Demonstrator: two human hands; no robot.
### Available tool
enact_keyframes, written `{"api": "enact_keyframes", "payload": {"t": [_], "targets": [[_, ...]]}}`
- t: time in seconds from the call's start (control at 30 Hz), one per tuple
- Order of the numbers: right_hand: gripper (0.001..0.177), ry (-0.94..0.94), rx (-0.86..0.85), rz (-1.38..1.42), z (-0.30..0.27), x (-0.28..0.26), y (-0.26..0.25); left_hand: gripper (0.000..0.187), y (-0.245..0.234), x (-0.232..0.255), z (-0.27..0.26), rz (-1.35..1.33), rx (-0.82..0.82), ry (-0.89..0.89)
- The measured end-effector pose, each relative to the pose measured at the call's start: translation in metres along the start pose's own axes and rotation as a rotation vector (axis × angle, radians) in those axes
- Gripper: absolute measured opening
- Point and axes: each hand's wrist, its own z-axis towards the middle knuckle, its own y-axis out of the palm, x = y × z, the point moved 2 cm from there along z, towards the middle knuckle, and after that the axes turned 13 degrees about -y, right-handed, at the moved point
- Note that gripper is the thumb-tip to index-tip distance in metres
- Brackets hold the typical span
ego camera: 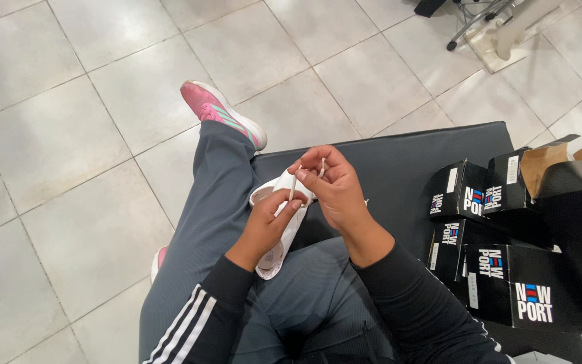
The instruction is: The person laces a pair of white shoes. They take the shoes out of a box, thread a lace through the eyelets of each shoe one by one, and place the shoes on a bench.
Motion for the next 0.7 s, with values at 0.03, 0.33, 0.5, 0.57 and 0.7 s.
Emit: {"api": "enact_keyframes", "payload": {"t": [0.03, 0.33, 0.5, 0.57, 0.7], "targets": [[0.033, 0.004, -0.009, -0.003, -0.001, -0.002, 0.003, 0.019, -0.001, 0.014, -0.001, -0.045, -0.005, 0.026], [0.018, 0.011, 0.021, 0.063, -0.004, 0.016, -0.011, 0.022, -0.031, 0.059, -0.004, -0.03, 0.247, 0.043], [0.036, 0.011, -0.004, 0.041, -0.011, 0.022, -0.017, 0.021, -0.041, 0.097, -0.008, 0.0, 0.302, 0.068], [0.038, -0.027, -0.045, -0.015, -0.013, 0.015, -0.013, 0.025, -0.04, 0.105, -0.009, 0.021, 0.285, 0.073], [0.039, -0.166, -0.106, -0.123, -0.01, -0.001, -0.017, 0.027, -0.032, 0.097, -0.006, 0.066, 0.286, 0.088]]}}
